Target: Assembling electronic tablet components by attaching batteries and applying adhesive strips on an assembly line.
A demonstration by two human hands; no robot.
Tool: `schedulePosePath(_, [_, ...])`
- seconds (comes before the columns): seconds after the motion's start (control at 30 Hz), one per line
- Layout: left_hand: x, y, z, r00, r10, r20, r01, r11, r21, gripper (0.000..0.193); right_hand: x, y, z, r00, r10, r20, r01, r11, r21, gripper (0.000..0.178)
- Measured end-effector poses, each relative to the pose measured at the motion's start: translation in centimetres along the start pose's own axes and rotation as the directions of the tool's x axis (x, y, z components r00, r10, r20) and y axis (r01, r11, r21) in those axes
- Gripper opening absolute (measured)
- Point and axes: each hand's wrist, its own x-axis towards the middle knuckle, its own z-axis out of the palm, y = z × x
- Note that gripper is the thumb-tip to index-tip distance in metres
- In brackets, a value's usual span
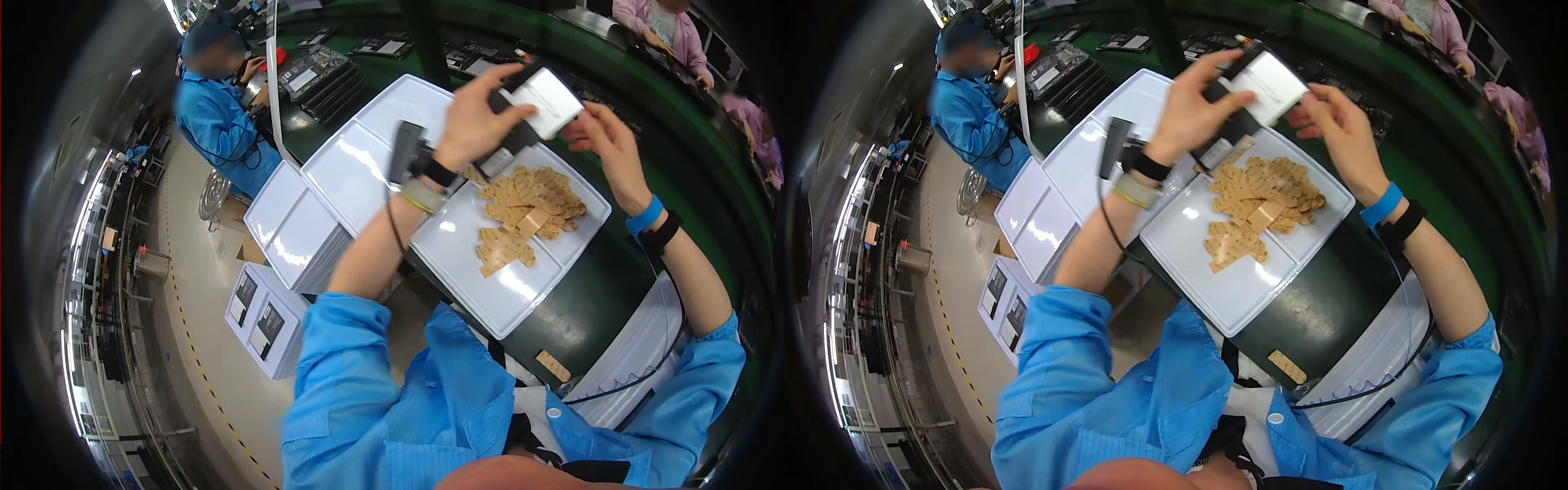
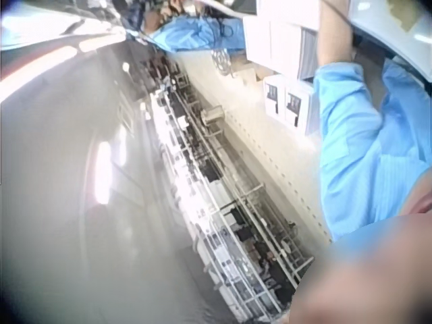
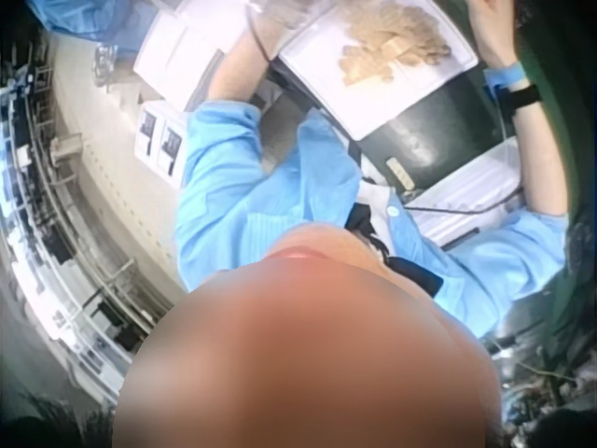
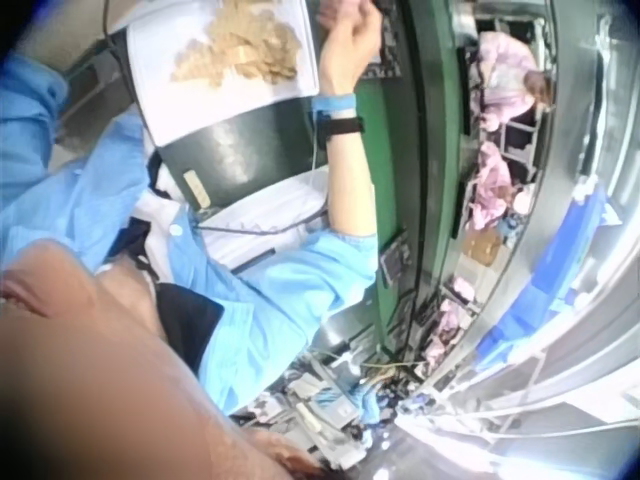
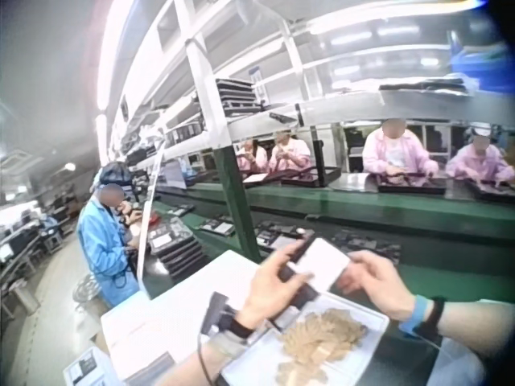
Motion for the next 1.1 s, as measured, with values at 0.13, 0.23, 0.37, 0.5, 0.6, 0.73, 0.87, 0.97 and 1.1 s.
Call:
schedulePosePath(0.13, [-1.7, 0.0, 6.4, 0.975, -0.217, -0.045, 0.194, 0.934, -0.299, 0.059, 0.1, 0.5, -0.9, 0.988, -0.024, -0.155, 0.02, 0.999, -0.025, 0.034])
schedulePosePath(0.23, [-2.8, -0.6, 8.1, 0.939, -0.339, -0.057, 0.296, 0.882, -0.368, 0.058, 0.1, 0.8, -1.3, 0.982, 0.058, -0.18, -0.061, 0.998, -0.016, 0.034])
schedulePosePath(0.37, [-3.1, -1.9, 8.7, 0.899, -0.434, -0.062, 0.352, 0.8, -0.486, 0.06, -0.1, 0.9, -1.6, 0.983, 0.063, -0.175, -0.038, 0.989, 0.141, 0.034])
schedulePosePath(0.5, [-3.5, -2.5, 8.3, 0.898, -0.438, -0.031, 0.399, 0.843, -0.362, 0.061, 0.1, 1.4, -2.1, 0.978, 0.128, -0.163, -0.114, 0.989, 0.093, 0.032])
schedulePosePath(0.6, [-4.1, -1.4, 8.3, 0.853, -0.522, 0.003, 0.462, 0.753, -0.469, 0.06, 0.2, 1.8, -2.2, 0.97, 0.178, -0.164, -0.152, 0.975, 0.161, 0.03])
schedulePosePath(0.73, [-4.1, -0.9, 7.9, 0.87, -0.48, 0.111, 0.411, 0.582, -0.702, 0.068, 0.4, 1.5, -2.0, 0.968, 0.187, -0.167, -0.146, 0.962, 0.233, 0.028])
schedulePosePath(0.87, [-3.2, -0.8, 8.8, 0.831, -0.5, 0.245, 0.425, 0.284, -0.86, 0.067, 1.0, 3.0, -3.3, 0.949, 0.21, -0.236, -0.17, 0.969, 0.181, 0.024])
schedulePosePath(0.97, [-2.8, -0.5, 9.0, 0.802, -0.519, 0.296, 0.497, 0.302, -0.814, 0.06, 1.1, 3.6, -3.5, 0.933, 0.184, -0.308, -0.165, 0.982, 0.087, 0.02])
schedulePosePath(1.1, [-2.7, 0.0, 9.8, 0.852, -0.468, 0.233, 0.358, 0.196, -0.913, 0.055, 1.3, 4.5, -4.4, 0.886, 0.227, -0.405, -0.247, 0.969, 0.002, 0.017])
